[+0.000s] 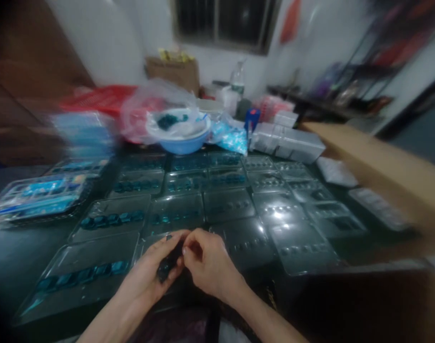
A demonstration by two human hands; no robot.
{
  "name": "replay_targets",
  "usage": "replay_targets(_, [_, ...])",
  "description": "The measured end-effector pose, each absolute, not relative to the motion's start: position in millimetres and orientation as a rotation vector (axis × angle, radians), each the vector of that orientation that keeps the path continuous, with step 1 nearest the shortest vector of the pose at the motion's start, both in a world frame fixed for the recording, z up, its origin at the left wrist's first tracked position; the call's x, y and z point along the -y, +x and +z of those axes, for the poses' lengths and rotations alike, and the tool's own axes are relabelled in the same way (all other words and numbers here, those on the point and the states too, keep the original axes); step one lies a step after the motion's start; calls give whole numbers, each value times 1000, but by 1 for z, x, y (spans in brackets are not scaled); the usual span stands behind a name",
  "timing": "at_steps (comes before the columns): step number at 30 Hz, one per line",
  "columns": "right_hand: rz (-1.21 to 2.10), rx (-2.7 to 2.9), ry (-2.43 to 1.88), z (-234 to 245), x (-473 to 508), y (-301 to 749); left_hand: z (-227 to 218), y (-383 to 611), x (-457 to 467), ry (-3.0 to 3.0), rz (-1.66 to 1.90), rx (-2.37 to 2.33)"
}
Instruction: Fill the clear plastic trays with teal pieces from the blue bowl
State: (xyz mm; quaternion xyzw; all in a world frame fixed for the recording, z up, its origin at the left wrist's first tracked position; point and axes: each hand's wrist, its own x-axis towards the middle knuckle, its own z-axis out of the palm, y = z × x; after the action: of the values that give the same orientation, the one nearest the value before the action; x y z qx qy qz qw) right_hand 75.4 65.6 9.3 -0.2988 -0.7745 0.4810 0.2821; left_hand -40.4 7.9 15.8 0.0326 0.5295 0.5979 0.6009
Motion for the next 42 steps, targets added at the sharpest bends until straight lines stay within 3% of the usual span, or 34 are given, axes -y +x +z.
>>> replay_targets(12, [755, 2535, -619, 20, -70, 85, 17, -39, -5, 44, 1377, -1397])
replay_targets(19, [916, 2244, -745, 6, -73, 82, 21, -45, -3, 133, 1276, -1263])
replay_targets(27, [806, 2131, -862, 4, -61, 75, 4, -41, 0, 432, 1375, -1394])
replay_targets(31, [956, 2071, -865, 7, -59, 74, 2, -41, 1, 576, 1372, -1387])
replay_targets(37, [1516, 1826, -935, 14, -65, 77, 7, -49, 4, 831, 1283, -1426])
replay_targets(42, [1635, 1709, -930, 17, -66, 76, 8, -55, 4, 848, 1222, -1390])
